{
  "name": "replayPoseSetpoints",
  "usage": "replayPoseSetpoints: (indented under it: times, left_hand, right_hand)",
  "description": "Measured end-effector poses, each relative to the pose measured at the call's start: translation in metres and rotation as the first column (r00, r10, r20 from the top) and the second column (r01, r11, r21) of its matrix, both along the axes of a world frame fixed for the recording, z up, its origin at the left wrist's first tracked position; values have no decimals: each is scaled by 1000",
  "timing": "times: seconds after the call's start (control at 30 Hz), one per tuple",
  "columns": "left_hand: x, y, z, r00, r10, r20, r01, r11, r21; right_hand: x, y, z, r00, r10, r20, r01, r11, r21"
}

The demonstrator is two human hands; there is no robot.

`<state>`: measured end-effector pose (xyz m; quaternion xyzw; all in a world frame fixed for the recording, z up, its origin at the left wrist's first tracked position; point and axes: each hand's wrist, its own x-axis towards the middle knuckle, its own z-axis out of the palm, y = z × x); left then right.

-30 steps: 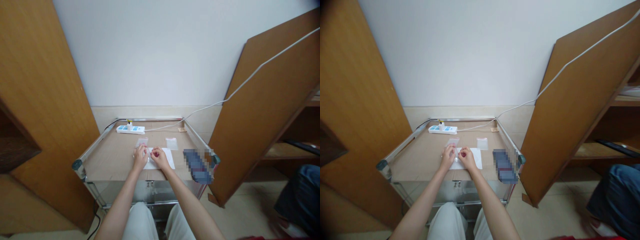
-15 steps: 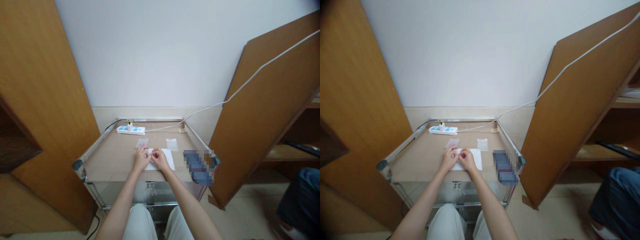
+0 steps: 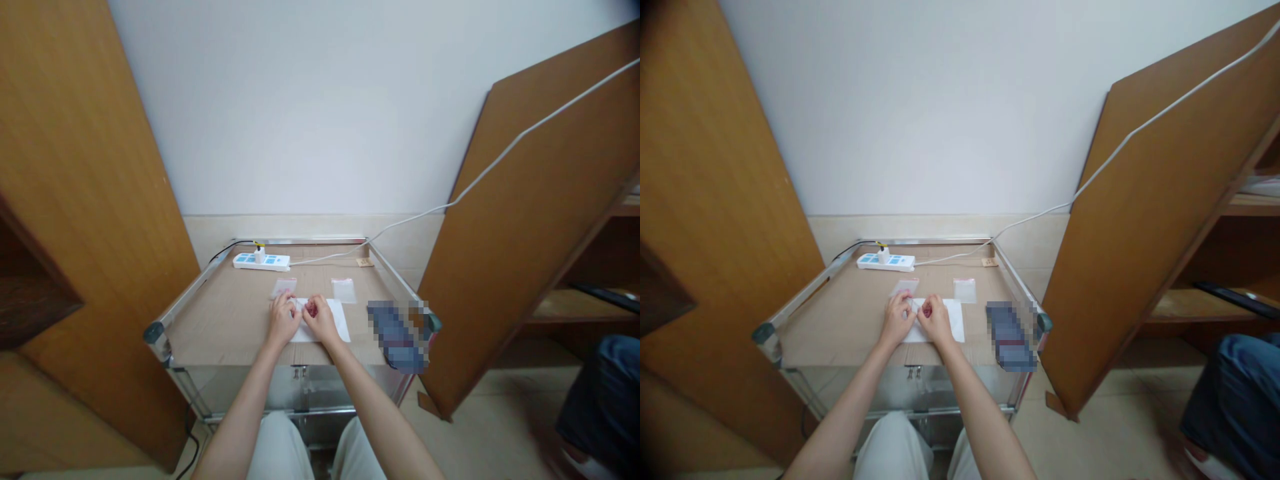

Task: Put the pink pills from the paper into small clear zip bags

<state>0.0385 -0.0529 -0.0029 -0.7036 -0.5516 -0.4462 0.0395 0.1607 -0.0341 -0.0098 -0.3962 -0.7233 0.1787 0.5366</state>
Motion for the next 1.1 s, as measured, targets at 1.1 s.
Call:
replayPoseSetpoints:
  times: [1.1]
  left_hand:
    - [5,-5,2,980,-123,-155,112,990,-81]
  right_hand:
    - [5,9,-11,987,153,-53,-155,987,-38]
